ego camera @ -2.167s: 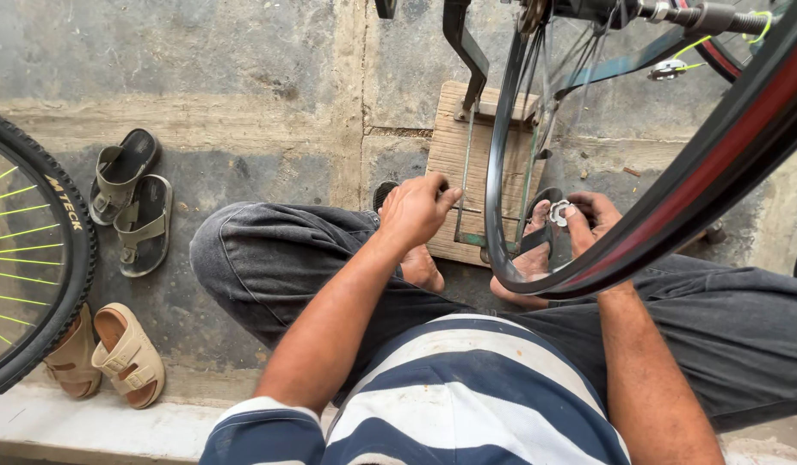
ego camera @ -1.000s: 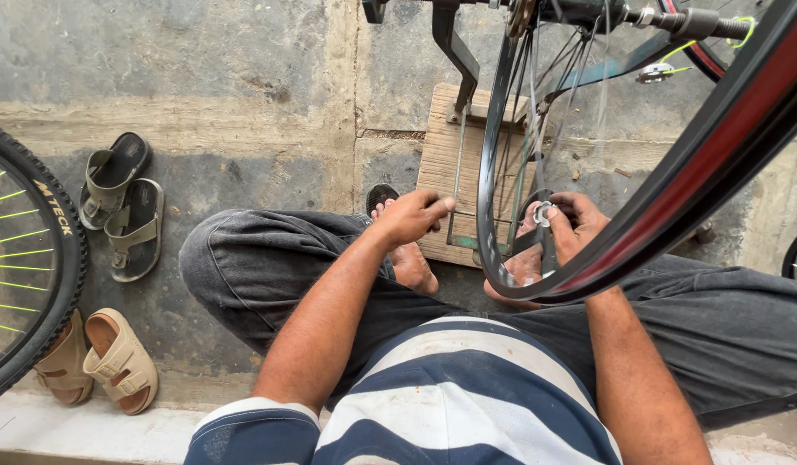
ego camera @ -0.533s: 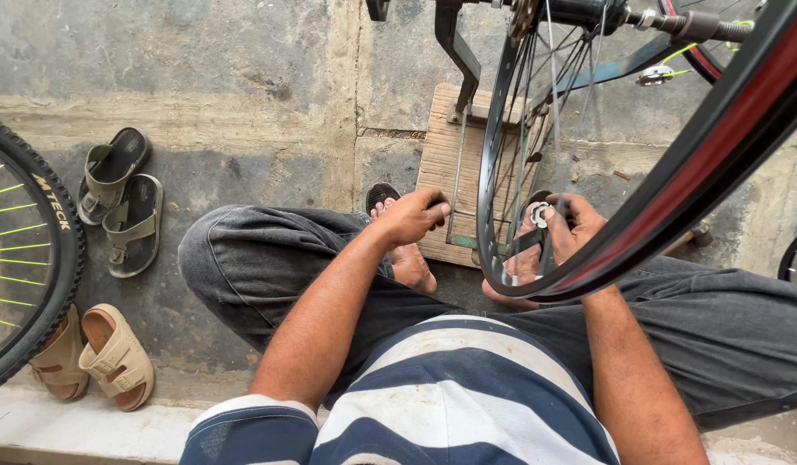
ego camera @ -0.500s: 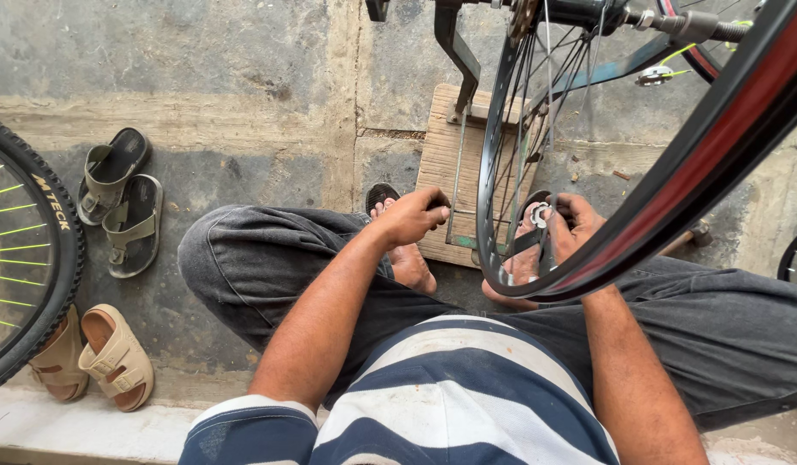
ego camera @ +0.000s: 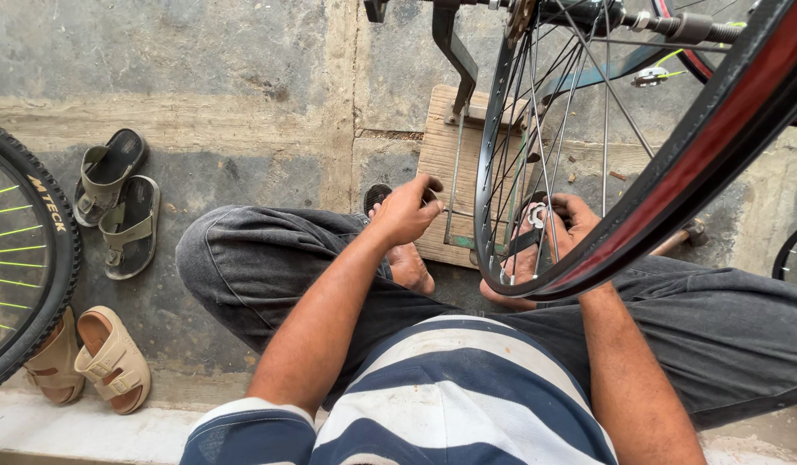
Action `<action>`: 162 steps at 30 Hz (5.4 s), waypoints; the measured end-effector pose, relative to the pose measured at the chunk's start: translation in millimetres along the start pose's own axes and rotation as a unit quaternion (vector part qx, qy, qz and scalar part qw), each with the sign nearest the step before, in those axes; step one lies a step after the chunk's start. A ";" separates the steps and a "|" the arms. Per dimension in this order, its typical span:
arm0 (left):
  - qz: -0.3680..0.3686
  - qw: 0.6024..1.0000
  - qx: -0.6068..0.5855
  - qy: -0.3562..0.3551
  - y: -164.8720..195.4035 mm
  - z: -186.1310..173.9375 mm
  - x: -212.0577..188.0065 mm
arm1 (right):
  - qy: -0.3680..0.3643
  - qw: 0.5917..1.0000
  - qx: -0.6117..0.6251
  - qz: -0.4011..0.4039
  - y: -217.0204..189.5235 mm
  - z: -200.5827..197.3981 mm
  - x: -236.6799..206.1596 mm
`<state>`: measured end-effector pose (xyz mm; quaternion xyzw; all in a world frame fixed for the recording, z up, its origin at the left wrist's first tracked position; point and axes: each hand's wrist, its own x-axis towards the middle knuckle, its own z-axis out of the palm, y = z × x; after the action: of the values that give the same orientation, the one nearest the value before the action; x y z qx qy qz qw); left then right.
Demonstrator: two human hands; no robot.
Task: The person sits on the floor in front of a bicycle wheel mounted on a truing stand and uses a small spoke wrench to turn spoke nipples around the rim, working around the wheel to adjust spoke tension and true the rim.
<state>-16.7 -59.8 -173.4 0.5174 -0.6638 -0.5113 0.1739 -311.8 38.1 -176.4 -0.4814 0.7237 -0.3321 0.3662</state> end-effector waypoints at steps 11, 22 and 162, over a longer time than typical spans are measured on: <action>0.113 0.992 -0.008 0.052 95.3 -16.0 -39.2 | -0.010 0.997 0.063 0.033 -36.8 5.3 -0.9; 0.113 0.993 -0.028 0.005 41.5 33.0 26.2 | -0.099 0.993 -0.049 0.044 -83.6 37.3 12.2; 0.081 0.989 -0.121 0.037 66.1 1.7 8.8 | -0.219 0.957 0.159 0.107 -73.4 5.9 5.7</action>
<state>-55.2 -70.4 -119.9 0.4556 -0.6303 -0.5520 0.3007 -275.0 8.8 -119.5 -0.3972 0.6112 -0.2884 0.6208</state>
